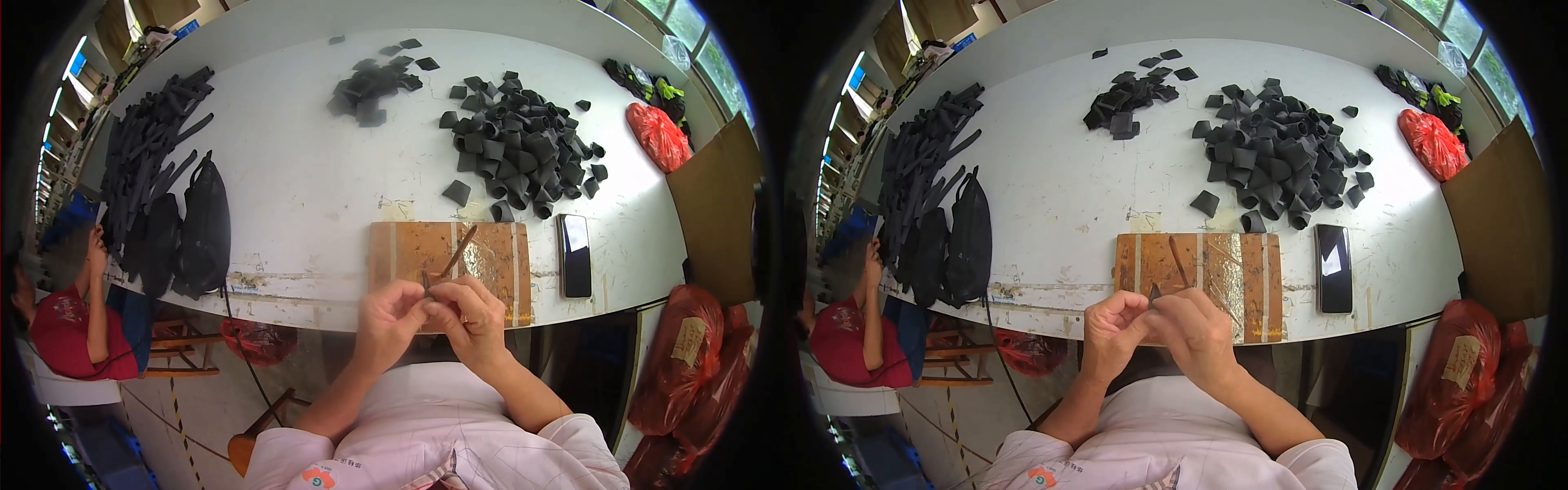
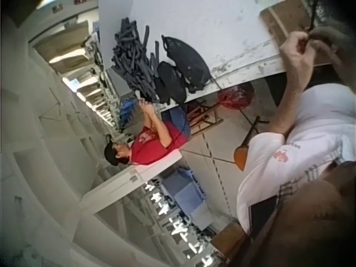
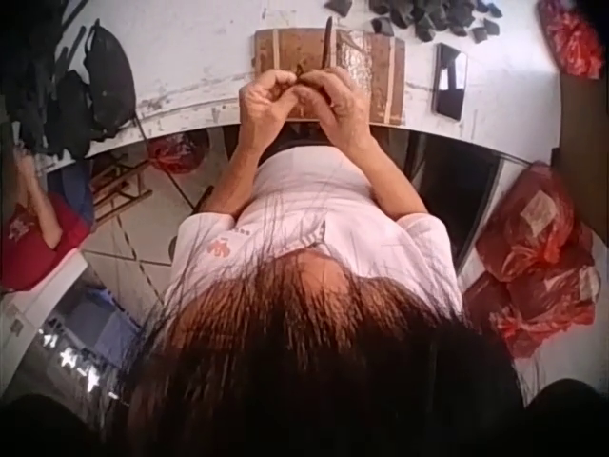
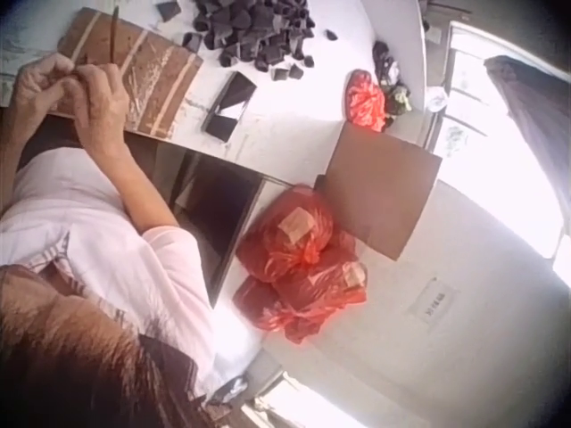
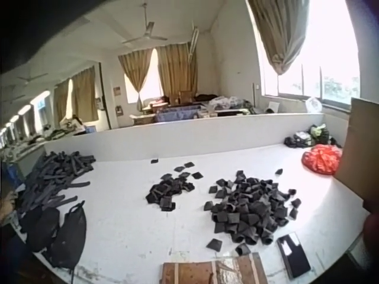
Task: Assembling small black foam pieces at a factory workbench using an applicator tool.
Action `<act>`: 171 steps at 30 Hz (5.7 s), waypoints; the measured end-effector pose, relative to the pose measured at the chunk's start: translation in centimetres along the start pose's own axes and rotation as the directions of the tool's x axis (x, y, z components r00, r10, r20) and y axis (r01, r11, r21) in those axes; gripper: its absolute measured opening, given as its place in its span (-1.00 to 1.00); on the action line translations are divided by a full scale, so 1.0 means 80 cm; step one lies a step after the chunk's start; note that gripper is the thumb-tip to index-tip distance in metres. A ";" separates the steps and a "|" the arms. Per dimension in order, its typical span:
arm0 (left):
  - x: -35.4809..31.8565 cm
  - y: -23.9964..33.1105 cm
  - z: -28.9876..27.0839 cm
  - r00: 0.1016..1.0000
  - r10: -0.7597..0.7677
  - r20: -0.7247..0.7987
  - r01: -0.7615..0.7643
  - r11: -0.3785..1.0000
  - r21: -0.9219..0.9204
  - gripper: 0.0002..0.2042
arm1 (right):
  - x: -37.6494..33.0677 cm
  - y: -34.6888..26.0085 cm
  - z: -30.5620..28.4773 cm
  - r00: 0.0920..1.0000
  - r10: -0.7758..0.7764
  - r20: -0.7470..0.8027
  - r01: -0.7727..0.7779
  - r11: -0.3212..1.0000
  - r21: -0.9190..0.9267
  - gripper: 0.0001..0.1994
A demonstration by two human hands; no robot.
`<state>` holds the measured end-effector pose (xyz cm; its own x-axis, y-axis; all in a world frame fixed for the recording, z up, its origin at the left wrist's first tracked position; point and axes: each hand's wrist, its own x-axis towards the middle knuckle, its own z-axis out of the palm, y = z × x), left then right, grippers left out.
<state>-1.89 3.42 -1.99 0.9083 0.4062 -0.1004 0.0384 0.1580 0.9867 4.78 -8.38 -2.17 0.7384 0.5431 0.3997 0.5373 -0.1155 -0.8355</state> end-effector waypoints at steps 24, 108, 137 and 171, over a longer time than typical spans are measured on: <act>0.036 0.033 0.021 0.994 -0.025 -0.106 -0.016 0.929 -0.369 -0.88 | 0.044 -0.018 -0.044 0.836 0.407 0.369 -0.538 0.478 0.694 -0.80; 0.012 0.044 0.036 0.968 0.248 -0.022 -0.245 0.964 0.107 -0.95 | 0.026 -0.032 -0.044 0.963 -0.146 -0.229 0.134 0.989 -0.067 -0.86; 0.398 0.002 -0.096 0.762 0.622 0.180 -0.270 0.052 0.961 -0.32 | 0.120 0.189 0.006 0.989 0.110 -0.103 -0.151 0.767 -0.624 -0.83; 0.297 -0.044 -0.193 0.947 0.241 0.214 -0.271 0.231 0.935 -0.44 | 0.239 0.074 -0.050 0.927 0.204 0.313 0.044 0.772 -0.634 -0.89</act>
<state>13.11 26.38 -9.78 0.9583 0.2295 0.1701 0.1525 -0.9145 0.3747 23.74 -1.98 2.03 0.6667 0.7408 0.0821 0.7059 -0.5922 -0.3885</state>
